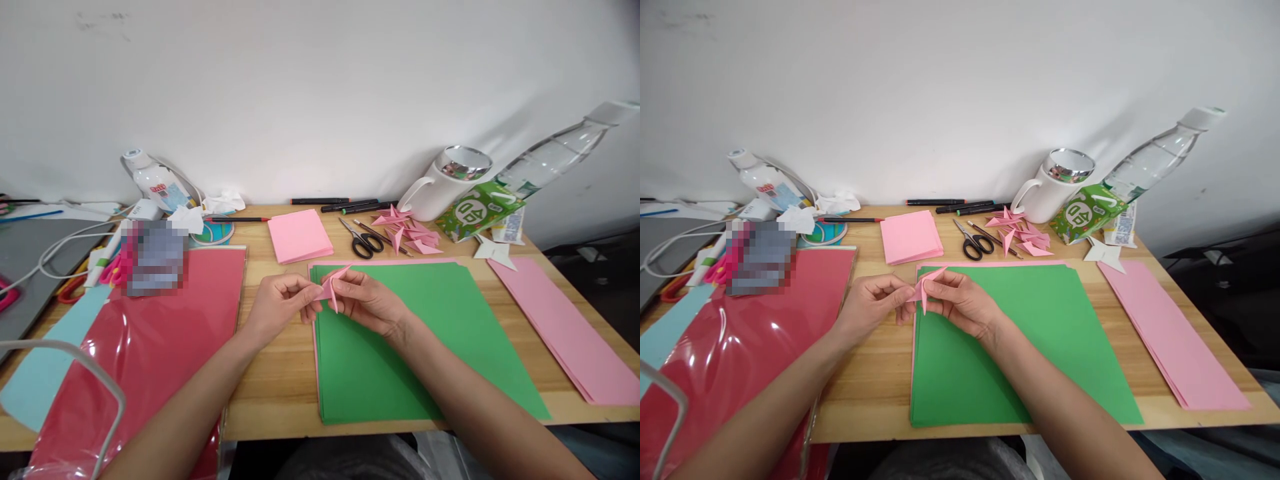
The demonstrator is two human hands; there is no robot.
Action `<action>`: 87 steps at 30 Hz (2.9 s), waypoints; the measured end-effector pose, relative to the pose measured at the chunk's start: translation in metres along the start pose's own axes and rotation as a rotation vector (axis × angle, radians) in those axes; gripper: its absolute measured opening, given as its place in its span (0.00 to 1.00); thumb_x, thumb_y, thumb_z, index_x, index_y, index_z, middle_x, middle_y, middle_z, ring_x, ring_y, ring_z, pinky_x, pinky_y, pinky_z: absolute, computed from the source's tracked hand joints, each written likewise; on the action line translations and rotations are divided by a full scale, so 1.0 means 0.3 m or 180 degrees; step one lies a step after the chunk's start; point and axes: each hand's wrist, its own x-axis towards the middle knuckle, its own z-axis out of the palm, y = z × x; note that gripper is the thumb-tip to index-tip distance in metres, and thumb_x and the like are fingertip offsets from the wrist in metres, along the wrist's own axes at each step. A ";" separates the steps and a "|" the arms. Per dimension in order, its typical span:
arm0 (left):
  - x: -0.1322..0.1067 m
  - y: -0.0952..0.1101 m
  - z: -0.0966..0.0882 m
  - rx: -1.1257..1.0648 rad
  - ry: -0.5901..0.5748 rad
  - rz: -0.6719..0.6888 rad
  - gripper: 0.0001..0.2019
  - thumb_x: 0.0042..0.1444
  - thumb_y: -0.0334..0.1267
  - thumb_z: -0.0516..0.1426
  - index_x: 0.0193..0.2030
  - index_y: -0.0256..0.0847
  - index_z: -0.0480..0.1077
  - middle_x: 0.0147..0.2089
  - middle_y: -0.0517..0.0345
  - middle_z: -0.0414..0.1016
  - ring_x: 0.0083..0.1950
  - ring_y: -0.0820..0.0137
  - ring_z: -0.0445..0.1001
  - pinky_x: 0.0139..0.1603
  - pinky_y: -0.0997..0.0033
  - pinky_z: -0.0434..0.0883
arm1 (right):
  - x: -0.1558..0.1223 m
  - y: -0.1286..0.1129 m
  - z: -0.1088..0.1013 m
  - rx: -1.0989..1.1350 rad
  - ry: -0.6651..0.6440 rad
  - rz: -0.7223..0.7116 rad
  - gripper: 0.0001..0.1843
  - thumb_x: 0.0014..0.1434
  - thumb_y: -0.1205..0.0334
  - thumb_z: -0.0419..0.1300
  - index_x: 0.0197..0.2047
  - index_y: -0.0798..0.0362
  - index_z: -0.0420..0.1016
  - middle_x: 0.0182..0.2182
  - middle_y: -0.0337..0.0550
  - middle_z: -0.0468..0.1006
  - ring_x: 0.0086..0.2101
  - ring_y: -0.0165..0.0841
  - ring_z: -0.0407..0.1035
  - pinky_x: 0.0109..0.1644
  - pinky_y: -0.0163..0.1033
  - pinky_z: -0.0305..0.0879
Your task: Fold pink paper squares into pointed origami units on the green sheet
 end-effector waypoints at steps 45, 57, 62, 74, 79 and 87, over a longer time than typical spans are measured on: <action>-0.014 -0.026 0.023 0.0335 -0.0272 0.0233 0.15 0.59 0.47 0.52 0.32 0.36 0.66 0.27 0.58 0.73 0.25 0.73 0.75 0.25 0.75 0.74 | 0.004 0.013 0.012 -0.0435 0.0154 -0.0455 0.12 0.42 0.57 0.72 0.28 0.55 0.78 0.23 0.37 0.77 0.22 0.24 0.68 0.31 0.32 0.67; -0.015 -0.020 0.028 0.0503 -0.0167 0.0329 0.11 0.56 0.42 0.57 0.37 0.35 0.69 0.31 0.57 0.77 0.23 0.75 0.74 0.24 0.77 0.74 | 0.001 0.011 0.011 -0.0994 0.0321 -0.1135 0.09 0.45 0.59 0.70 0.29 0.53 0.80 0.29 0.40 0.78 0.27 0.28 0.69 0.31 0.35 0.65; -0.018 -0.017 0.029 0.0562 -0.0157 0.0427 0.09 0.57 0.41 0.56 0.36 0.36 0.69 0.30 0.58 0.77 0.23 0.76 0.74 0.24 0.78 0.73 | 0.002 0.013 0.003 -0.1069 0.0266 -0.1225 0.07 0.48 0.59 0.69 0.29 0.53 0.81 0.28 0.39 0.78 0.27 0.27 0.68 0.31 0.34 0.65; -0.030 -0.013 0.038 0.0731 -0.0101 0.0574 0.09 0.58 0.41 0.56 0.33 0.36 0.70 0.28 0.58 0.77 0.21 0.78 0.72 0.23 0.80 0.71 | 0.000 0.014 0.004 -0.1002 0.0167 -0.1068 0.15 0.48 0.51 0.68 0.25 0.55 0.77 0.22 0.38 0.73 0.23 0.27 0.65 0.28 0.35 0.62; -0.026 -0.006 0.039 0.0517 -0.0117 0.0293 0.13 0.57 0.44 0.56 0.31 0.36 0.70 0.21 0.60 0.74 0.20 0.74 0.73 0.22 0.77 0.71 | 0.003 0.031 0.016 -0.1104 0.0338 -0.1242 0.16 0.49 0.49 0.67 0.24 0.54 0.75 0.22 0.37 0.72 0.23 0.26 0.63 0.28 0.34 0.61; -0.010 -0.036 0.025 0.0266 -0.0083 -0.0105 0.12 0.49 0.43 0.63 0.33 0.38 0.67 0.25 0.62 0.75 0.22 0.72 0.74 0.24 0.73 0.72 | 0.001 0.013 0.032 -0.1456 0.0536 -0.1307 0.13 0.42 0.54 0.71 0.25 0.53 0.75 0.25 0.38 0.76 0.27 0.29 0.68 0.32 0.37 0.66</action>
